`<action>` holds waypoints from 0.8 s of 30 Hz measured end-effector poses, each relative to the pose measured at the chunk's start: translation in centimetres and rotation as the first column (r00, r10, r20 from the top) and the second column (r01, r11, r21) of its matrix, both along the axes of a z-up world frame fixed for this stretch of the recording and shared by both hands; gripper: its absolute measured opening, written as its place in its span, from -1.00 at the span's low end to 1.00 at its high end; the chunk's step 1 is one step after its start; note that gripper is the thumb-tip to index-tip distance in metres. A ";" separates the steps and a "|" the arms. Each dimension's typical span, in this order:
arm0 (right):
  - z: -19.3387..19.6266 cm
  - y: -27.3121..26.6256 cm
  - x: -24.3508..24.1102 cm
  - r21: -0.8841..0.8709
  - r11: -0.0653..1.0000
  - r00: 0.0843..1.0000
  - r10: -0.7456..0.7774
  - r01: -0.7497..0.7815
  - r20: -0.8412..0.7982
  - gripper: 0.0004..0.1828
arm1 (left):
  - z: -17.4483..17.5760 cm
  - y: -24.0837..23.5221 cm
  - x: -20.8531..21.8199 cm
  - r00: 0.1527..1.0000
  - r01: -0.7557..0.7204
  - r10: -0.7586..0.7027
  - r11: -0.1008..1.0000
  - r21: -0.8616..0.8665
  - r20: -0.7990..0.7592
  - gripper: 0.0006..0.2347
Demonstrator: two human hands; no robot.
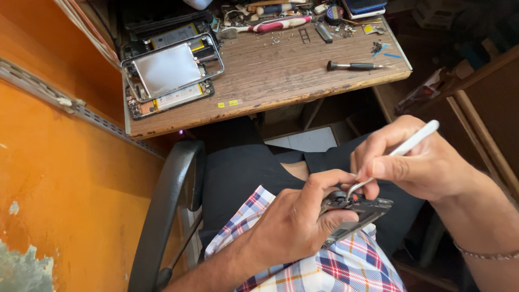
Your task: The person uses tweezers to remove small components and adhesive strips from a disassembled smartphone chassis. They then use a plastic spudger to pry and lift parts from the device while working at a cluttered repair bench.
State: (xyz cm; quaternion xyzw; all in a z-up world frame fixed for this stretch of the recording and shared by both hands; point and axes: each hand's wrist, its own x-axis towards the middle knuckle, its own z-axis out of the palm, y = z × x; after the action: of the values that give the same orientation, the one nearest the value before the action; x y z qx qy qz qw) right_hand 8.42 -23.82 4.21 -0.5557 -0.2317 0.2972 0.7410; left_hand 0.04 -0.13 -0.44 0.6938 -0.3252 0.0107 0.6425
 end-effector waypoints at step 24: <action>-3.3 -1.5 1.8 0.072 0.991 0.992 -0.110 0.114 -0.058 -0.76 | -2.2 -1.2 0.8 0.981 -0.181 0.180 0.984 0.003 -0.076 -0.74</action>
State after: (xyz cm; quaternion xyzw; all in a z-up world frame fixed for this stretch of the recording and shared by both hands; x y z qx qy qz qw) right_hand 10.17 -25.32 0.93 -0.5314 -0.1910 0.2612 0.7829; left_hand 0.85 -1.33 -2.63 0.7190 -0.2362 0.0433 0.6522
